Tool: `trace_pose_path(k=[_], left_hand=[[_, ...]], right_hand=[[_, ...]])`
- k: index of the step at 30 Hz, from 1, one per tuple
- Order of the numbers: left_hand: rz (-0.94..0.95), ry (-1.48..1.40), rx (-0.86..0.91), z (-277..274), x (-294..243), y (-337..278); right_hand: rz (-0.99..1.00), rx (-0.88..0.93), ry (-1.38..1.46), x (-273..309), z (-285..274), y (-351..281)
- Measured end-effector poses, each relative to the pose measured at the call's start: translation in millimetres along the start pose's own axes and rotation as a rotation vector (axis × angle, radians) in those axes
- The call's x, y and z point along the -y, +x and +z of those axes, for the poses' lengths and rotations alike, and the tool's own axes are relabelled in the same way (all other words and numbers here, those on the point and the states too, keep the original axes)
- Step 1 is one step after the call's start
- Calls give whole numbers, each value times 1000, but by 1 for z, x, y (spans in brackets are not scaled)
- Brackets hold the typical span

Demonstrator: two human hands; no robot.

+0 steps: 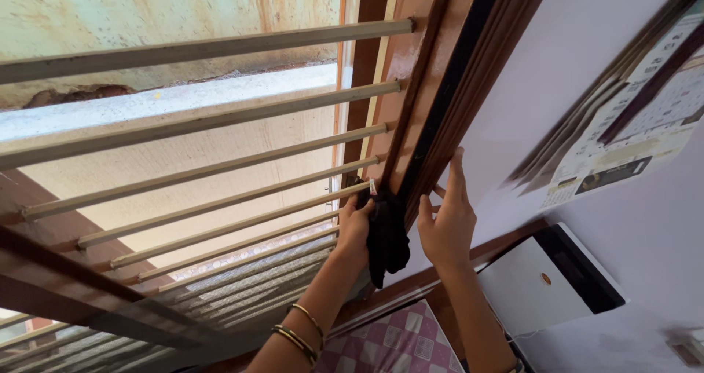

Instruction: The person wipes the wooden window frame and metal bars with a black cloth. They then remove a black mesh screen from the frame, wipe the frame again, and reattach the screen.

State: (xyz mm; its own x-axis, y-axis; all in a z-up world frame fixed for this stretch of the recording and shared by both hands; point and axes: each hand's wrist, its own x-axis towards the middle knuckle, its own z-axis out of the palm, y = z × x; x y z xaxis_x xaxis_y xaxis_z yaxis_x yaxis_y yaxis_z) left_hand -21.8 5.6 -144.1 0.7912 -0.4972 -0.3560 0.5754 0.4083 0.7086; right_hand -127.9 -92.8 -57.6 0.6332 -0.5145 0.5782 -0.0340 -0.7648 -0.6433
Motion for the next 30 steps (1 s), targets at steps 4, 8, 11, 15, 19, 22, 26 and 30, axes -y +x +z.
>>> trace_pose_path(k=[4,8,11,15,19,22,26,30], left_hand=[[14,136,53,-11,-6,3],[50,518,62,-22,-7,5],[-5,569,197,-31,-4,7],[66,637,83,-28,7,7],[551,798,-290,-9,30,5],[628,1005,-327,-3,30,3],[197,752,280,-20,-34,-9],[342,340,536,-35,-80,-75]], right_hand=[[-2,9,-23,1,5,-4],[-20,3,-39,0,7,-6],[-42,-22,-57,-2,10,-7],[-25,-18,-56,-2,10,-9],[10,37,24,-1,1,-4],[5,68,97,0,-13,-10],[338,94,373,14,-18,-14],[452,96,657,41,-11,-25]])
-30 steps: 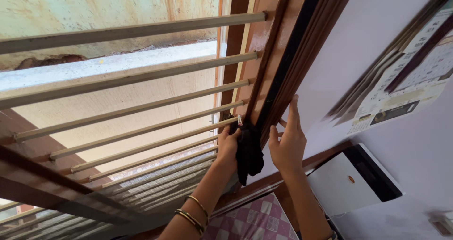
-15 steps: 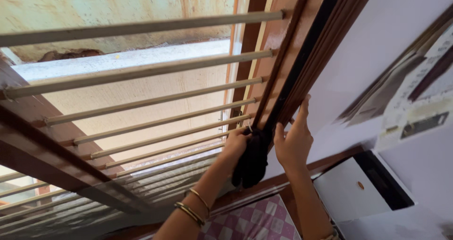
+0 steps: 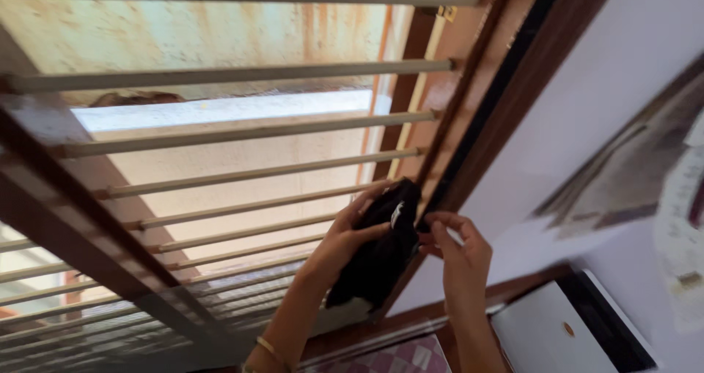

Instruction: The person wipes the wooden window frame and metal bars with a black cloth. They then remove a black mesh screen from the frame, wipe the frame again, and reattach the screen.

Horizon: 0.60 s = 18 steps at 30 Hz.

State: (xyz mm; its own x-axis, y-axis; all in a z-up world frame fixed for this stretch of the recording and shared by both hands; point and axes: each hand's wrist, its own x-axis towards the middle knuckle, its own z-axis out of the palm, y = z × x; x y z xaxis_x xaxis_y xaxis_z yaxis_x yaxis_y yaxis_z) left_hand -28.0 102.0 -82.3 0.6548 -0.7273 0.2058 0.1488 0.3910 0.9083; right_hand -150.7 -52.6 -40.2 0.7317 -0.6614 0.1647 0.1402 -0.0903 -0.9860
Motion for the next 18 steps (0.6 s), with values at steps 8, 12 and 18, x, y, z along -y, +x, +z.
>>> trace_pose_path(k=[8,12,18], left_hand=[[373,172,-186,24,-91,-80],[267,-61,-643,19,-109,-107],[473,525,-918,18,-109,-127]], right_hand=[[47,431,-18,17,66,-17],[175,688,544,11,84,-7],[-285,973,161,-34,115,10]])
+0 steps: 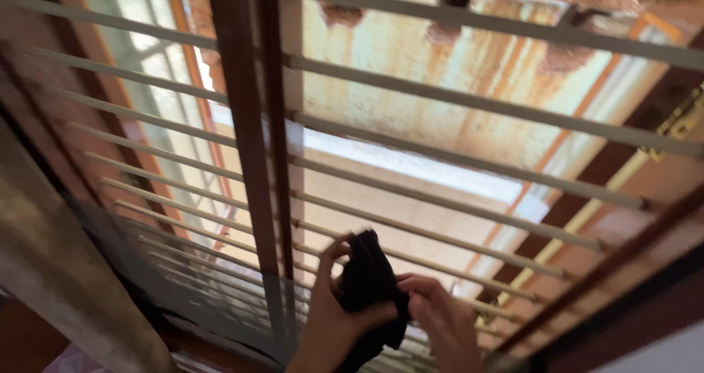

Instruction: The person wipes the wooden window frame and metal bars with a black cloth. They then remove a black mesh screen from the frame, wipe the frame again, and reattach the screen.

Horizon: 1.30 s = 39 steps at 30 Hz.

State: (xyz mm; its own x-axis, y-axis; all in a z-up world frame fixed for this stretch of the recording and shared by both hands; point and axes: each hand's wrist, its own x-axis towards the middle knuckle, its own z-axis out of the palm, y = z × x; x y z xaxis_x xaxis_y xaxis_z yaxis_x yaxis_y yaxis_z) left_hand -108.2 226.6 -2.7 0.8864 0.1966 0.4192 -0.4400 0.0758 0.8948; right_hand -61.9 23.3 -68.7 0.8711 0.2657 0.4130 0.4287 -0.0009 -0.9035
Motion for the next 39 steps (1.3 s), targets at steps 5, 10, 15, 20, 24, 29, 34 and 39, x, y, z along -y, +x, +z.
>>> trace_pose_path(k=[5,10,15,20,24,29,34,39], left_hand=[[-37,58,-8,-11,53,-29],[-449,-194,-85,-72,147,-26],[-319,226,195,-114,158,-9],[174,318,205,-85,65,35],[675,515,173,-54,-26,98],[1046,782,15,-62,-97,140],[1204,941,-135,-74,-124,182],[1200,981,-110,-86,-139,225]], right_hand=[[-13,53,-378,-61,-5,7],[-192,150,-469,-100,-2,25],[-430,207,-598,-79,7,69],[-504,130,-664,-4,13,105],[-655,-55,-759,81,16,155],[-819,-285,-880,164,31,181],[-926,-466,-1023,211,49,192],[-1037,-579,-1242,242,62,204]])
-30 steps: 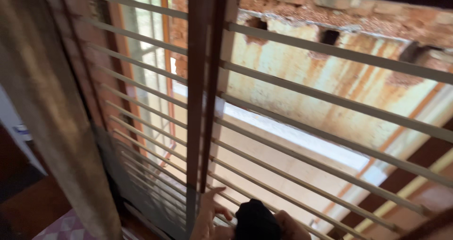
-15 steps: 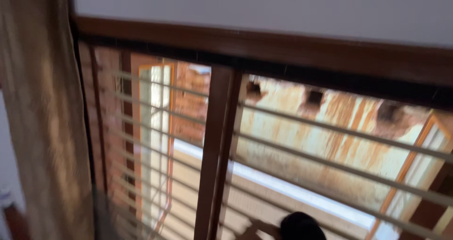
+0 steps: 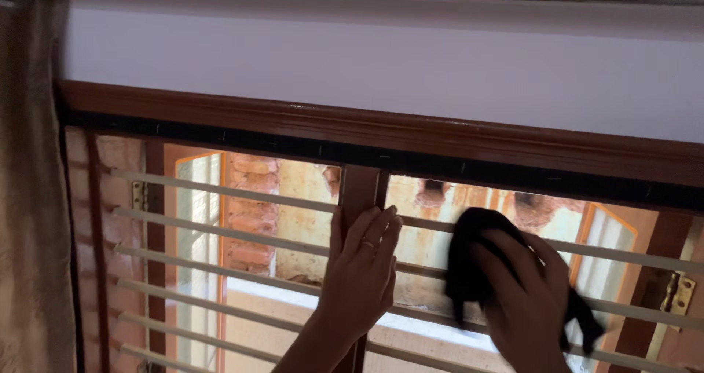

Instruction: The person wipes the wooden window frame and metal bars with a black cloth. They then remove a black mesh screen from the frame, wipe the frame again, and reattach the screen.

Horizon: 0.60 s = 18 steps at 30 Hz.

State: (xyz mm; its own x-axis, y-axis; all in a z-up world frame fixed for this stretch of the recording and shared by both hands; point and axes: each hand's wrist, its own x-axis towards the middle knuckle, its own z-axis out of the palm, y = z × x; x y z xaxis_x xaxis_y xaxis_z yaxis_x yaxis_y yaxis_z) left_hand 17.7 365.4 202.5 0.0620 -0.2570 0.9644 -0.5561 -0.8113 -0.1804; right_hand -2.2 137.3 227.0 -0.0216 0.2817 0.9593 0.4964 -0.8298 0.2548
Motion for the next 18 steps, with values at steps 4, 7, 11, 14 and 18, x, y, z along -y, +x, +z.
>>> trace_pose_path(k=[4,7,11,14,18], left_hand=[[76,31,56,11,10,2],[141,67,10,20,11,-3],[151,-55,-79,23,12,-5],[162,42,35,22,12,-5],[176,-64,50,22,12,-4]], right_hand=[[-9,72,14,-5,12,37],[328,57,366,3,29,51],[384,-34,227,31,57,49],[474,-19,132,49,64,48],[666,125,395,64,48,41]])
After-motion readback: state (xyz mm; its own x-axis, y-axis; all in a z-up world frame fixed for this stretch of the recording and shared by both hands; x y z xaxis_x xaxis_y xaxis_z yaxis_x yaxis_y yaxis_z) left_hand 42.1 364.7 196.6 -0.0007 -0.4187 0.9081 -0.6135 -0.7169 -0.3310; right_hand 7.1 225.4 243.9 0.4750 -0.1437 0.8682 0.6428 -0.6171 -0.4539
